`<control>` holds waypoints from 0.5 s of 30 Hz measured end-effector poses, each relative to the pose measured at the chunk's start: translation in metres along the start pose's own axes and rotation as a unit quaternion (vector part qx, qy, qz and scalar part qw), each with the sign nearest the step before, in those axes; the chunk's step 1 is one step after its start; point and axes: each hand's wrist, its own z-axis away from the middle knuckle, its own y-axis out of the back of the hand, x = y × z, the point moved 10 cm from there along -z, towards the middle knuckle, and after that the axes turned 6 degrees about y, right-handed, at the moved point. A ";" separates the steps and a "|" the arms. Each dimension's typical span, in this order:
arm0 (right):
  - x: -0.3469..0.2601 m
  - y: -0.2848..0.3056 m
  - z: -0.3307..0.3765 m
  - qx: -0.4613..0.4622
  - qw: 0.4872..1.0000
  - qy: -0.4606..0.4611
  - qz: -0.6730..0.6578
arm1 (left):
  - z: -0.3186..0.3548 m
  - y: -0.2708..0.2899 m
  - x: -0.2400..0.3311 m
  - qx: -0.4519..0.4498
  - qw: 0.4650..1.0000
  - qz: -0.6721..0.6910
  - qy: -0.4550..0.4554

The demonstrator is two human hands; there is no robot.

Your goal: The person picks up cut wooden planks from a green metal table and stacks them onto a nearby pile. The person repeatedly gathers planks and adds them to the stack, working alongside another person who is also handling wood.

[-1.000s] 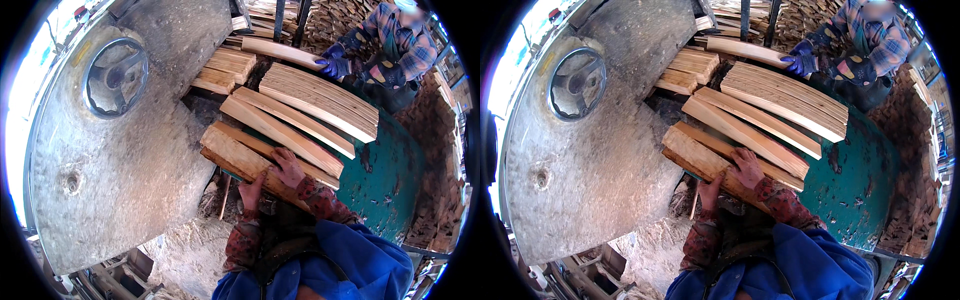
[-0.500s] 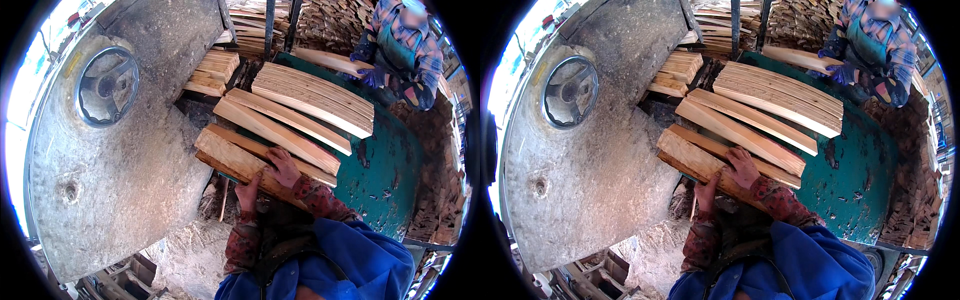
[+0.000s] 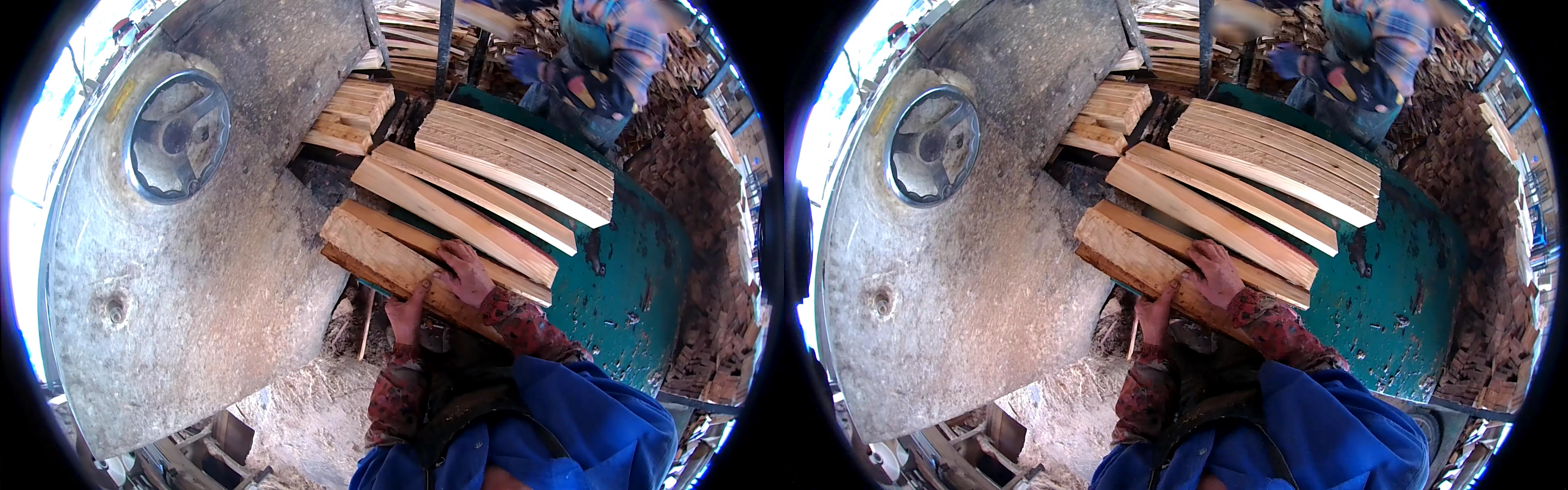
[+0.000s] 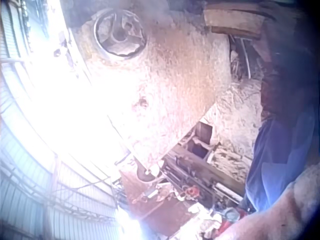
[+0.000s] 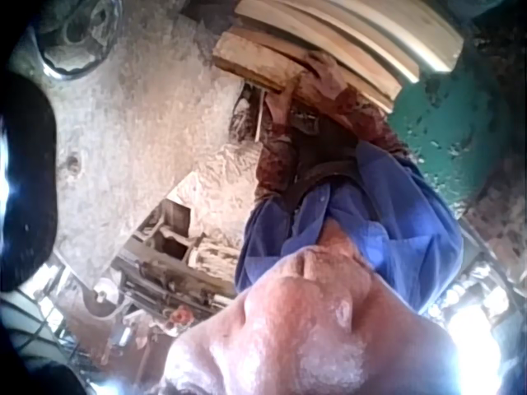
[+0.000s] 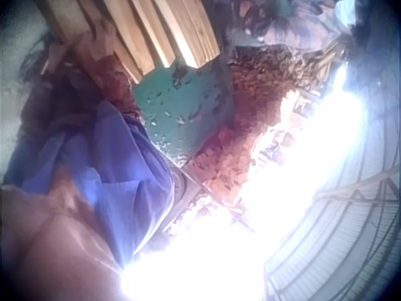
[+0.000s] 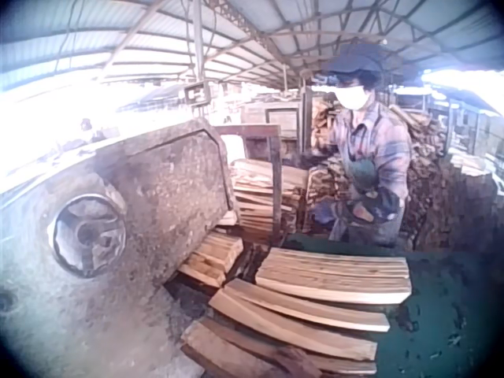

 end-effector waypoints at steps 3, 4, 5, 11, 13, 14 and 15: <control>-0.001 0.001 0.000 0.003 1.000 -0.005 0.006 | 0.000 -0.002 0.001 -0.005 1.000 0.013 -0.005; -0.001 0.001 0.000 0.004 1.000 -0.004 0.007 | 0.000 -0.002 0.000 -0.007 1.000 0.019 -0.007; -0.002 0.001 0.000 0.005 1.000 -0.004 0.007 | 0.000 -0.002 0.001 -0.006 1.000 0.019 -0.006; -0.001 0.002 0.000 0.009 1.000 -0.001 0.011 | -0.001 0.000 -0.005 -0.010 1.000 0.013 0.011; -0.003 0.001 -0.001 0.005 1.000 -0.002 0.007 | -0.003 0.003 -0.008 -0.008 1.000 0.011 0.001; -0.003 0.002 -0.001 0.000 1.000 -0.006 0.003 | -0.003 0.003 -0.008 -0.006 1.000 -0.003 0.008; -0.002 0.002 -0.001 -0.005 1.000 -0.010 -0.002 | -0.004 0.003 -0.008 -0.004 1.000 -0.018 0.014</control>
